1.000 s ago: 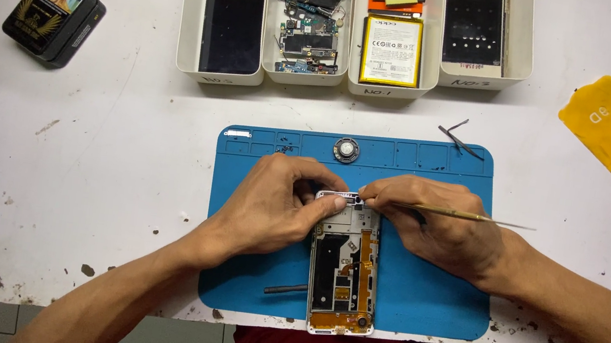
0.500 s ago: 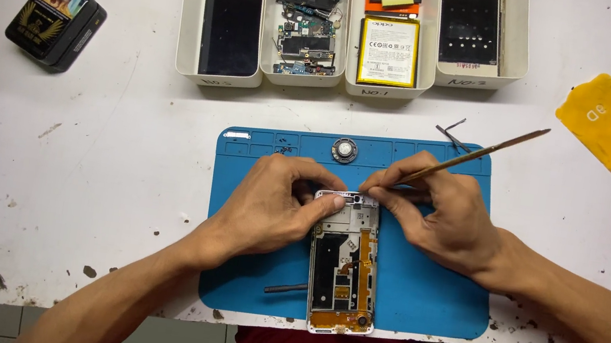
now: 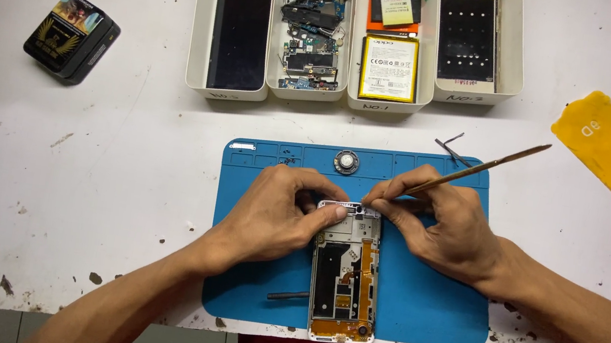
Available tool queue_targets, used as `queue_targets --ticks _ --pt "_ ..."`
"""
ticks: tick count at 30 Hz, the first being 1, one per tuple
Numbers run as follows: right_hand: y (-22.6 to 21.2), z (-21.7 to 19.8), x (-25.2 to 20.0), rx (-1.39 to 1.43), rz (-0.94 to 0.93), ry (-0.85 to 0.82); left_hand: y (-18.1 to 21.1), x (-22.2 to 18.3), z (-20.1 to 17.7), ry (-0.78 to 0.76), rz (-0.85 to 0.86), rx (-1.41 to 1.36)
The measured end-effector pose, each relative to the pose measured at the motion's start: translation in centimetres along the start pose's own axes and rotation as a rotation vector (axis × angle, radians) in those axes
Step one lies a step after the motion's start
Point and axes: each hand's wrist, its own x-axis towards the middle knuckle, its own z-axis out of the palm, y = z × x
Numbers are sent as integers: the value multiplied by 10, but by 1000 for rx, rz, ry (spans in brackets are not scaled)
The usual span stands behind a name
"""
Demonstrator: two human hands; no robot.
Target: Disassembling and manipulating internal components of a mobile phone using precision tools
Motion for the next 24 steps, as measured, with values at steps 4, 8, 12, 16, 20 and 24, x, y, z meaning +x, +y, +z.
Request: queue_targets --ticks 4,8,12,16,20,24 --pt "-2 1 -2 -49 -24 14 0 -1 0 -1 -11 -4" --pt "-5 1 -3 -117 -94 -5 0 0 1 -3 -29 -11" --pt "-9 0 -2 -208 -163 -37 -1 0 1 3 -26 6" --pt "-9 -4 0 -203 -191 -48 -2 -1 3 22 -10 31" --pt "-6 -6 2 -174 -135 -70 -1 0 2 33 -18 29" --pt "-8 -7 2 -187 -153 -82 -1 -1 3 32 -12 38"
